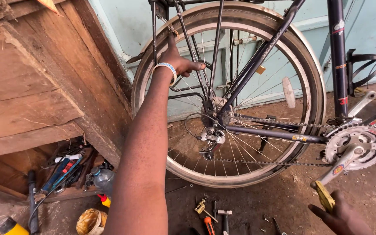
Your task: The person works on the rear wheel and derailleur of a bicycle, using a rag to wipe the chain and gears. They then use a wrench to tighten a bolt on the derailleur and test the wheel's rotation by hand.
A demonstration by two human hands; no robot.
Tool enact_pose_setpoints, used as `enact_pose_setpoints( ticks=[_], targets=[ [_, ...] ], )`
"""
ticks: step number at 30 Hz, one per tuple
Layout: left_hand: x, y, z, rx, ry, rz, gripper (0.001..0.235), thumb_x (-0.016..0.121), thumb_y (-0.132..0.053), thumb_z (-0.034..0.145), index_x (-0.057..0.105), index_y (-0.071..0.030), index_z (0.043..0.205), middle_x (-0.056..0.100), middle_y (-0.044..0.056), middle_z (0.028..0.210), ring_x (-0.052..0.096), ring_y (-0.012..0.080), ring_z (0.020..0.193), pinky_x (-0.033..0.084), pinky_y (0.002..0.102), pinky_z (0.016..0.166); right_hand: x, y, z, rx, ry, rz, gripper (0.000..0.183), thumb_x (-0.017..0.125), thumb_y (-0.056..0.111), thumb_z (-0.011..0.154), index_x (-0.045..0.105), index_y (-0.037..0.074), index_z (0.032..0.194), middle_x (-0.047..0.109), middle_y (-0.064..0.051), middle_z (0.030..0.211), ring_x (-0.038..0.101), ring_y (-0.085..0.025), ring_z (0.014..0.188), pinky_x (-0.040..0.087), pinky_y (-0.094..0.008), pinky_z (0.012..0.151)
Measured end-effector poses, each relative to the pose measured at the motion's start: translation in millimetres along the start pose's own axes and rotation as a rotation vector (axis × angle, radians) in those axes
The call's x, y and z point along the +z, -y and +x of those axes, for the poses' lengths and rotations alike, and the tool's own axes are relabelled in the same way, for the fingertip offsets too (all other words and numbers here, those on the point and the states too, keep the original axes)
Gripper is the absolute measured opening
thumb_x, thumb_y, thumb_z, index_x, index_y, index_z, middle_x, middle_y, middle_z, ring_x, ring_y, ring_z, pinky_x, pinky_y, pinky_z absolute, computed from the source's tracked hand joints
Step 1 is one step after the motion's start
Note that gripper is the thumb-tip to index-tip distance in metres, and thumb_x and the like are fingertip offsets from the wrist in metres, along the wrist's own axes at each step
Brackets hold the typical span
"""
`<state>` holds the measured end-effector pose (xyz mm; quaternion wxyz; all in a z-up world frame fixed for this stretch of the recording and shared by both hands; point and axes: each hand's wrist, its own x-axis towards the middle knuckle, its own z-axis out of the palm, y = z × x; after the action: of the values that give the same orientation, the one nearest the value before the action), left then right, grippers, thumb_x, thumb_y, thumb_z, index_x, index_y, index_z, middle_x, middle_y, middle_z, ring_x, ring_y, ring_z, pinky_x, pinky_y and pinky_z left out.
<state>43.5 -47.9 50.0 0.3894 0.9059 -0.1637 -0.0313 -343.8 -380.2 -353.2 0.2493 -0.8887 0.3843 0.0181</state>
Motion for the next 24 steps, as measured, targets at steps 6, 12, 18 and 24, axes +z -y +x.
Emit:
enact_pose_setpoints(
  ticks=[6, 12, 18, 24],
  targets=[
    [-1.0, 3.4, -8.5, -0.044, -0.025, 0.05, 0.155, 0.096, -0.05, 0.065, -0.024, -0.023, 0.16, 0.024, 0.021, 0.167, 0.079, 0.0104, 0.078, 0.064, 0.03, 0.079, 48.3, -72.1, 63.5, -0.262, -0.082, 0.011, 0.061, 0.091, 0.055, 0.073, 0.049, 0.014, 0.089, 0.04, -0.001, 0.068, 0.037, -0.017, 0.061, 0.035, -0.038, 0.054],
    [6.8, 18.1, -12.7, -0.048, -0.098, -0.091, 0.16, 0.096, -0.051, 0.058, -0.023, -0.021, 0.16, 0.02, 0.02, 0.169, 0.074, 0.0175, 0.098, 0.058, 0.036, 0.094, -98.2, 89.9, -40.1, -0.574, -0.343, -0.369, 0.089, 0.071, 0.07, 0.071, 0.04, 0.025, 0.142, 0.065, -0.012, 0.116, 0.079, -0.038, 0.081, 0.065, -0.054, 0.067],
    [9.6, 25.7, -28.2, -0.052, -0.131, -0.059, 0.148, 0.09, -0.062, 0.054, 0.004, -0.014, 0.164, 0.033, 0.016, 0.165, 0.043, 0.0364, 0.145, 0.042, 0.048, 0.114, -199.3, 284.5, -121.2, -0.769, -0.095, 0.234, 0.063, 0.063, 0.048, 0.085, 0.058, 0.007, 0.132, 0.072, -0.015, 0.126, 0.076, -0.03, 0.108, 0.064, -0.047, 0.094],
    [2.7, 54.3, -40.6, 0.082, -0.194, -0.05, 0.108, 0.097, -0.058, 0.061, 0.046, -0.005, 0.14, 0.075, 0.006, 0.086, 0.079, 0.023, 0.08, 0.055, 0.037, 0.095, -167.1, 388.6, -40.0, -0.871, -0.274, 0.564, 0.046, 0.067, 0.04, 0.102, 0.063, 0.004, 0.13, 0.072, -0.021, 0.112, 0.073, -0.037, 0.101, 0.058, -0.051, 0.085]
  ],
)
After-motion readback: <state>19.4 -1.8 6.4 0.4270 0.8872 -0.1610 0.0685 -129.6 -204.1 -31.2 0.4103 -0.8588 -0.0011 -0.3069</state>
